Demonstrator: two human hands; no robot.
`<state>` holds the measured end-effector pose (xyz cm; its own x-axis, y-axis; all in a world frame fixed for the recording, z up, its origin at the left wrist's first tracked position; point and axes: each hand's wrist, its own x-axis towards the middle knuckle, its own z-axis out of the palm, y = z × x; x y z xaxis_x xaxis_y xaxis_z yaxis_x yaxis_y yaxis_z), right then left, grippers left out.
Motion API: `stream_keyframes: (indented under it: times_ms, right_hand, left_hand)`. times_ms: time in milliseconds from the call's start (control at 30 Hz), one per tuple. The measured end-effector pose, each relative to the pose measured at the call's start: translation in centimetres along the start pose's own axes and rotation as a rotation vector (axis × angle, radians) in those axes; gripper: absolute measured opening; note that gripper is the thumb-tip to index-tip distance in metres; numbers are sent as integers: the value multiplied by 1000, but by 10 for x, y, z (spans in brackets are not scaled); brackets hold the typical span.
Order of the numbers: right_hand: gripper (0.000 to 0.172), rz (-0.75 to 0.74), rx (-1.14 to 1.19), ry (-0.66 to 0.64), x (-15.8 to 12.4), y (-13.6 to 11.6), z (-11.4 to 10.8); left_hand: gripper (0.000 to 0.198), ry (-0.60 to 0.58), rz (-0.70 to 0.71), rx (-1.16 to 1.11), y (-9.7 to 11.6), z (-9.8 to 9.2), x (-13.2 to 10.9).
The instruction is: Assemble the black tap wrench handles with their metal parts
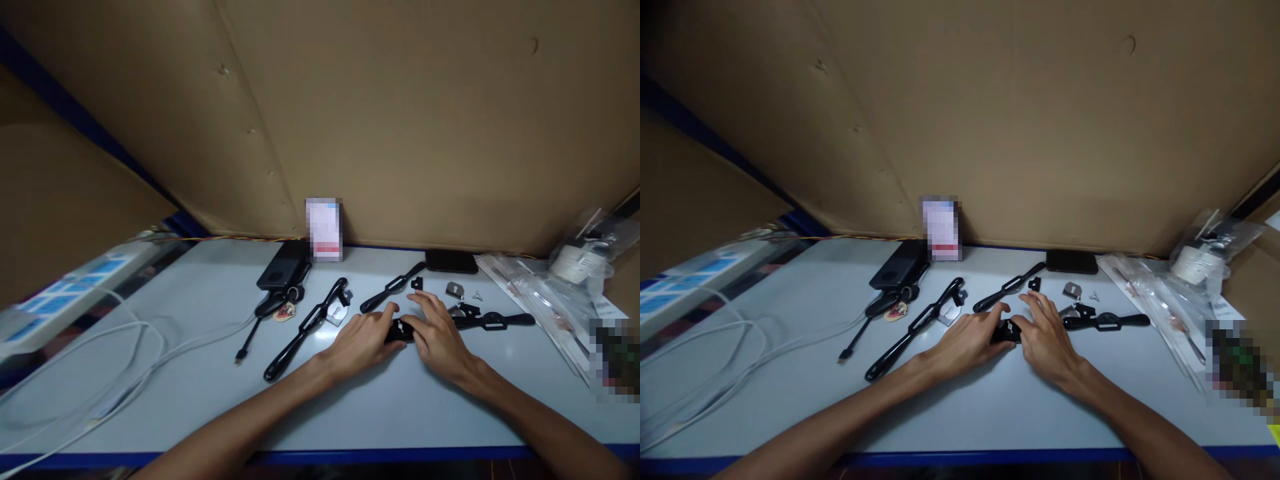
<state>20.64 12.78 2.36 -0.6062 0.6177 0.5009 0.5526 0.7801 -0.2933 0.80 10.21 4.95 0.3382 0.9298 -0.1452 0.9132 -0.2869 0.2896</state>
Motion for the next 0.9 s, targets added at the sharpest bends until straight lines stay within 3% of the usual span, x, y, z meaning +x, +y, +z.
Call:
stream_keyframes:
  times_ms: [133, 267, 600, 667, 800, 900]
  right_hand:
    - [44, -67, 38, -49, 0, -2, 0]
    - [38, -86, 72, 6, -1, -3, -2]
    - [3, 91, -17, 30, 3, -7, 5]
    - [4, 90, -16, 13, 5, -9, 7]
    - [21, -18, 28, -43, 4, -8, 10]
    - [19, -29, 46, -37, 4, -6, 10]
  left_hand:
    - [46, -2, 0, 4, -1, 2, 0]
    - [47, -4, 4, 3, 0, 0, 0]
    - [47, -7, -1, 3, 1, 1, -1]
    - [46, -6, 2, 14, 1, 2, 0]
    - [43, -5, 3, 39, 1, 2, 1]
    - [40, 0, 6, 41, 0, 4, 2]
